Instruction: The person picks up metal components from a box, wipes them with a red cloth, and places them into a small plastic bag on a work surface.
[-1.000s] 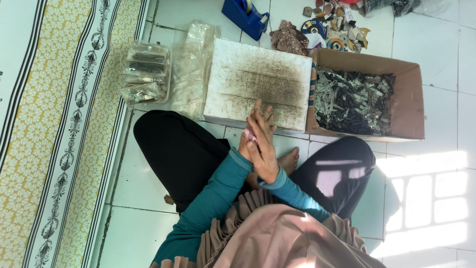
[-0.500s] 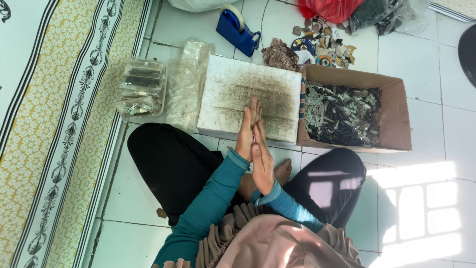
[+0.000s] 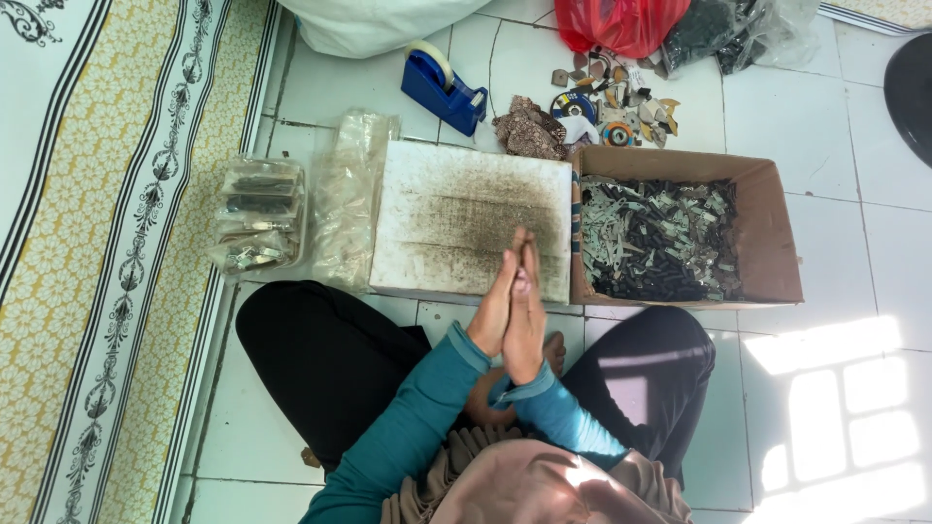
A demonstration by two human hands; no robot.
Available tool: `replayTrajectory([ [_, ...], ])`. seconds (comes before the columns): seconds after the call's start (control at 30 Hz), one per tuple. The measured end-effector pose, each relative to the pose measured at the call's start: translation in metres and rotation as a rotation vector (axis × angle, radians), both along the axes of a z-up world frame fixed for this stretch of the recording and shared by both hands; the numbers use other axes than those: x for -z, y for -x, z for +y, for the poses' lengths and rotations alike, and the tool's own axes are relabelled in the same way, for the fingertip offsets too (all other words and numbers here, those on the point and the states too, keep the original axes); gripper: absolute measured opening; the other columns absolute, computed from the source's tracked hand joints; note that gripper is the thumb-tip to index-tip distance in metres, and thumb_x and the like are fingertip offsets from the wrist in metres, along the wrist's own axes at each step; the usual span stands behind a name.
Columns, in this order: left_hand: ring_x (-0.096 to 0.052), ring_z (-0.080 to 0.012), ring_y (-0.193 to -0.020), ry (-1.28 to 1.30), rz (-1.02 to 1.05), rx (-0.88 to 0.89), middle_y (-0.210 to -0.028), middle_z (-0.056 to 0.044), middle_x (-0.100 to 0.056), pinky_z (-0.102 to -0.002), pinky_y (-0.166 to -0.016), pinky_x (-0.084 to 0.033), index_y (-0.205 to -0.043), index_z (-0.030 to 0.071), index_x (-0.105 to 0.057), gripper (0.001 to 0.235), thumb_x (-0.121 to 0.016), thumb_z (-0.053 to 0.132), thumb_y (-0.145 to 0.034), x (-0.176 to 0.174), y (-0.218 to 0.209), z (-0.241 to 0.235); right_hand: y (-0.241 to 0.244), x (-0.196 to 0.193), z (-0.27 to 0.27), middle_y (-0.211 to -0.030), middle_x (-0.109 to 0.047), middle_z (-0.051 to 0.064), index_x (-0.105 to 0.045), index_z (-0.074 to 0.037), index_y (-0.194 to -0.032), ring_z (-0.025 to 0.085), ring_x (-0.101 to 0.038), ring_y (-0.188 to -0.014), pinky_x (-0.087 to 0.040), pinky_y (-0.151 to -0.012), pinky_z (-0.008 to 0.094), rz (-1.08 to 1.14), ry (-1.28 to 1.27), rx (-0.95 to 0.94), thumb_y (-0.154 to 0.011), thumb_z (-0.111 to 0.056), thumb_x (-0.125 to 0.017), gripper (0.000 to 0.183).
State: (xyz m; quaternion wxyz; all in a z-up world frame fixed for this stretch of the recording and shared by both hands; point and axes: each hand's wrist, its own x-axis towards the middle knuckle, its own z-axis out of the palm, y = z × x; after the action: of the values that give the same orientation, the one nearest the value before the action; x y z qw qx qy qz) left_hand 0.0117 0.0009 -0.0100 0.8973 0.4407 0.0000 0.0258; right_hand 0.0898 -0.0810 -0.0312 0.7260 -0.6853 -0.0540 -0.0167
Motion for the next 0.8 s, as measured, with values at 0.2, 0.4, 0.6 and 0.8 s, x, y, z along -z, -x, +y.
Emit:
replayTrajectory([
  [0.2,-0.006,-0.0406,-0.158,-0.019,-0.028,0.093,-0.172,-0.019,-0.004,-0.055,-0.13,-0.005,-0.166,0.008,-0.012,0.064,-0.032,0.042,-0.115,0.012,-0.011,-0.027,-0.018,0.02,-0.011,-0.146,-0.056,0.026,-0.047,-0.001,-0.151,0.043,-0.062,-0.125,-0.059,-0.092,0.048,0.086,-0.156,0.013,-0.112,-0.044,-0.038,0.059],
  [0.4,-0.024,-0.0263,-0.155,-0.117,-0.048,-0.022,-0.167,-0.016,-0.031,-0.047,-0.129,-0.02,-0.16,0.007,-0.039,0.051,-0.05,0.011,-0.11,0.079,-0.038,-0.018,-0.009,0.01,0.003,-0.148,-0.051,0.027,-0.049,-0.004,-0.151,0.042,-0.059,-0.127,-0.057,-0.096,0.055,0.201,-0.222,-0.067,-0.108,-0.058,-0.027,0.072],
  [0.6,-0.07,-0.0116,-0.069,-0.495,0.261,-0.368,-0.078,-0.009,-0.076,-0.028,-0.063,-0.06,-0.117,0.008,-0.078,0.032,-0.08,0.0,-0.086,0.102,-0.072,0.01,-0.016,0.024,0.003,-0.158,-0.047,0.013,-0.048,-0.009,-0.154,0.026,-0.046,-0.14,-0.043,-0.116,0.039,0.367,-0.326,-0.17,-0.108,-0.028,-0.055,0.05],
  [0.8,-0.074,-0.012,-0.071,-0.655,0.354,-0.445,-0.076,-0.004,-0.077,-0.028,-0.06,-0.06,-0.101,0.017,-0.084,0.023,-0.087,0.007,-0.08,0.104,-0.128,0.018,-0.077,0.05,-0.011,-0.083,-0.079,0.01,-0.082,-0.007,-0.099,0.008,-0.066,-0.081,-0.063,-0.069,0.028,0.167,0.033,0.06,-0.085,-0.003,-0.084,0.014],
])
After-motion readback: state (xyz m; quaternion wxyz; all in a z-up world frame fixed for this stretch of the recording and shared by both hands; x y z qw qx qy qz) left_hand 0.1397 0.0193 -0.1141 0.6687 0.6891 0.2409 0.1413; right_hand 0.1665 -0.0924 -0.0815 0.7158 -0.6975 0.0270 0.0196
